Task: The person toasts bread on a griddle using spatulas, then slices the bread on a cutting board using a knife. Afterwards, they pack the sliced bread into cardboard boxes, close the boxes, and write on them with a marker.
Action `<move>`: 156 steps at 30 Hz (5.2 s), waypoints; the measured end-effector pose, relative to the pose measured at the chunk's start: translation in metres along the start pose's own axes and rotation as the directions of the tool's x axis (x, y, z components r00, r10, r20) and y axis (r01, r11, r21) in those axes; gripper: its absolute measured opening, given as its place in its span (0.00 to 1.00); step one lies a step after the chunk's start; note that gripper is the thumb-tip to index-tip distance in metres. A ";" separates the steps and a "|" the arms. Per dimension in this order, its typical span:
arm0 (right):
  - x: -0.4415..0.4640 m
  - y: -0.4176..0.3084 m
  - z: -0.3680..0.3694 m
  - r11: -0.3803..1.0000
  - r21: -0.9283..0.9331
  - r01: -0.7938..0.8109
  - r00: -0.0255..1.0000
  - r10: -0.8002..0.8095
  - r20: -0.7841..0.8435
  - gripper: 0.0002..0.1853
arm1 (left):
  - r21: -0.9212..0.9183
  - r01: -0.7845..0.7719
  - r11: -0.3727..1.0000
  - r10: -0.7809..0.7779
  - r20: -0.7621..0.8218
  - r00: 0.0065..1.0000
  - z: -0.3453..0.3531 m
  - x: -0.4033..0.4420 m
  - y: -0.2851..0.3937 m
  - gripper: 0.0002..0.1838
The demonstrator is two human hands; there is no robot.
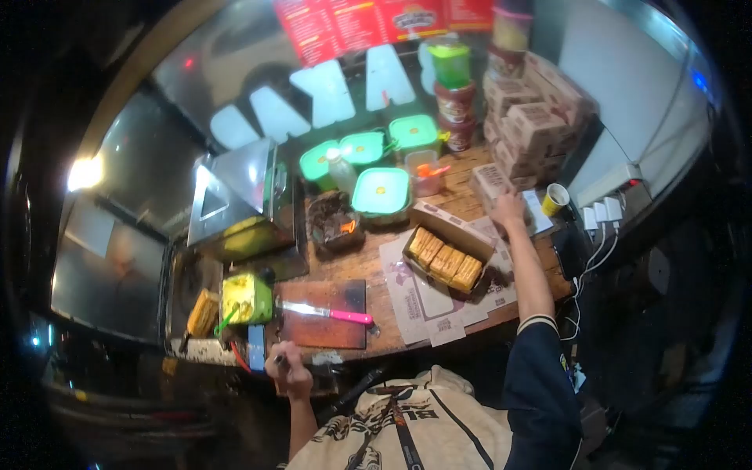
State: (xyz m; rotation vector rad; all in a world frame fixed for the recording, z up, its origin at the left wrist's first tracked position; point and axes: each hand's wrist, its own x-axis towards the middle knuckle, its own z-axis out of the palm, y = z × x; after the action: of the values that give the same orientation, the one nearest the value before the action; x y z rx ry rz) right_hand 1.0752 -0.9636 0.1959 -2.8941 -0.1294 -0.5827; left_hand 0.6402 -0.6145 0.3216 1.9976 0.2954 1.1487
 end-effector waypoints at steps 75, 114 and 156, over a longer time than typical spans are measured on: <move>-0.441 -0.593 -0.109 0.647 0.699 -0.304 0.182 -0.681 0.710 0.18 | -0.570 0.319 0.757 -0.557 -0.307 0.772 -0.367 0.254 -0.472 0.33; -0.457 -0.268 -0.140 0.159 0.351 -0.923 0.194 -0.596 0.779 0.19 | -0.716 0.216 0.664 0.112 0.380 0.918 -0.071 0.077 -0.102 0.32; -0.405 -0.370 -0.153 0.916 0.382 0.118 0.985 -0.157 0.074 0.09 | -0.503 0.702 0.503 0.059 0.831 0.553 0.061 0.133 -0.156 0.35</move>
State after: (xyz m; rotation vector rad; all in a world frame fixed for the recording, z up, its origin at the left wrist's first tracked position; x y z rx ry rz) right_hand 0.6009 -0.6513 0.2372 -2.5498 -0.4161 -0.3787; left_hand 0.7923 -0.4716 0.2734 1.2532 -0.2501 -0.0463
